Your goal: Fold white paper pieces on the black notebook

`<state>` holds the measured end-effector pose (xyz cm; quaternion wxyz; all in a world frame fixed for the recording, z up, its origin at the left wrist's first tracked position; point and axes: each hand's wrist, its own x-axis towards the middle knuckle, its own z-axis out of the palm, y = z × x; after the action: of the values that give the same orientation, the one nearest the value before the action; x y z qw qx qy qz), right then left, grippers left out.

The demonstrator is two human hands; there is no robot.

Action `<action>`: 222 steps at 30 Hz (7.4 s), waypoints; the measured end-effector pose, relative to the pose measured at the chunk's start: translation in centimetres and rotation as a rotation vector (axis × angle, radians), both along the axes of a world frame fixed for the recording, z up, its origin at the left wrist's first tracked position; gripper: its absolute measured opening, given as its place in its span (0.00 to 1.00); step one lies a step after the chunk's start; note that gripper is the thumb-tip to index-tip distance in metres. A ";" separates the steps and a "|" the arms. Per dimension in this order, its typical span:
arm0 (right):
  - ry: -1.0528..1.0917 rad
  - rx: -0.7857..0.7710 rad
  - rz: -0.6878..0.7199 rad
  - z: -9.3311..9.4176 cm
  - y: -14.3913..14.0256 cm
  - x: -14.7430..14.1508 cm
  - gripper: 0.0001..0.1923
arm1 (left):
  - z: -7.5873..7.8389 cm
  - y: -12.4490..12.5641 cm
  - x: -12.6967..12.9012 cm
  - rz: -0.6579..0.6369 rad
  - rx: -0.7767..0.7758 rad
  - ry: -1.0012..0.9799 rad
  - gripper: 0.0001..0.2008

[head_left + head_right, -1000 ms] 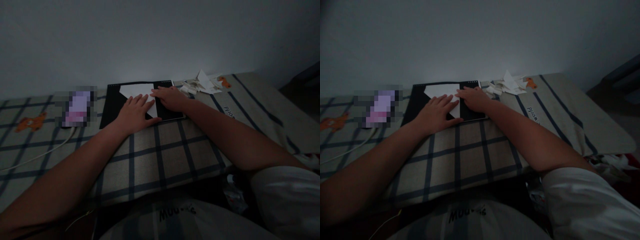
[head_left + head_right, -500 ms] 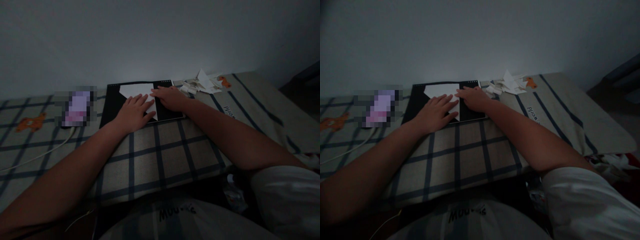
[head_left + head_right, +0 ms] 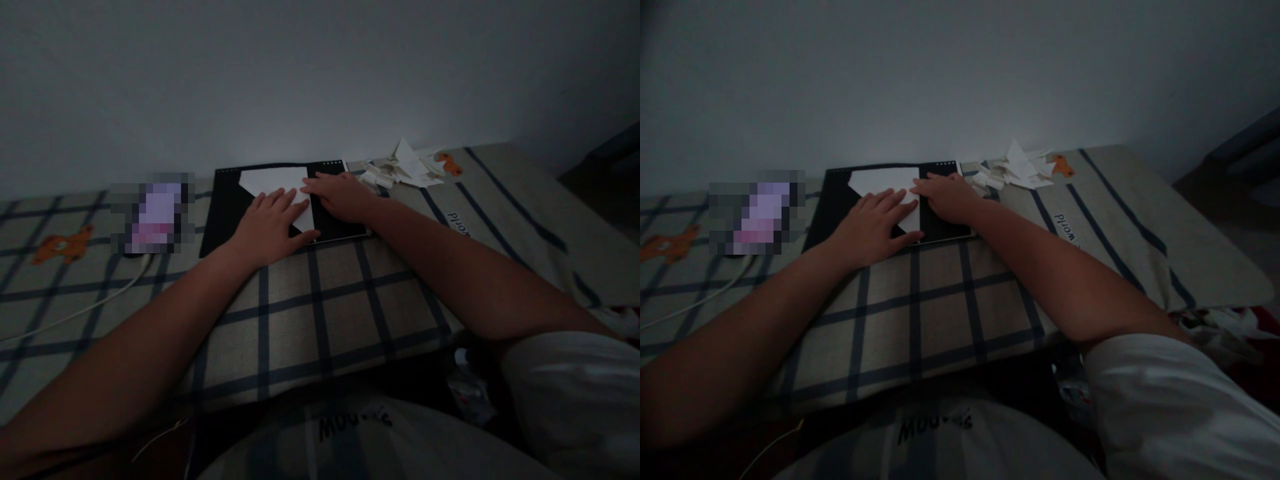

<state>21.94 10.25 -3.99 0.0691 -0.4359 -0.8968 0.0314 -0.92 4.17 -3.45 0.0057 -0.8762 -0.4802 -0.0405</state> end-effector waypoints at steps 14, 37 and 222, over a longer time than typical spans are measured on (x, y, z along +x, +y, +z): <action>0.189 0.059 -0.059 -1.0 0.5 0.1 0.24 | 0.1 -0.3 0.3 0.025 0.030 0.035 0.39; 0.185 0.130 0.114 -1.8 0.1 -0.6 0.25 | 0.3 -0.4 0.4 0.001 0.024 0.023 0.39; 0.033 -0.066 0.155 0.4 0.5 0.8 0.27 | 3.8 -2.6 1.9 0.391 0.053 0.260 0.29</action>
<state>22.76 10.76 -3.62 0.0670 -0.3667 -0.9250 0.0732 0.93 1.57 0.38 0.0980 -0.7639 -0.6349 0.0619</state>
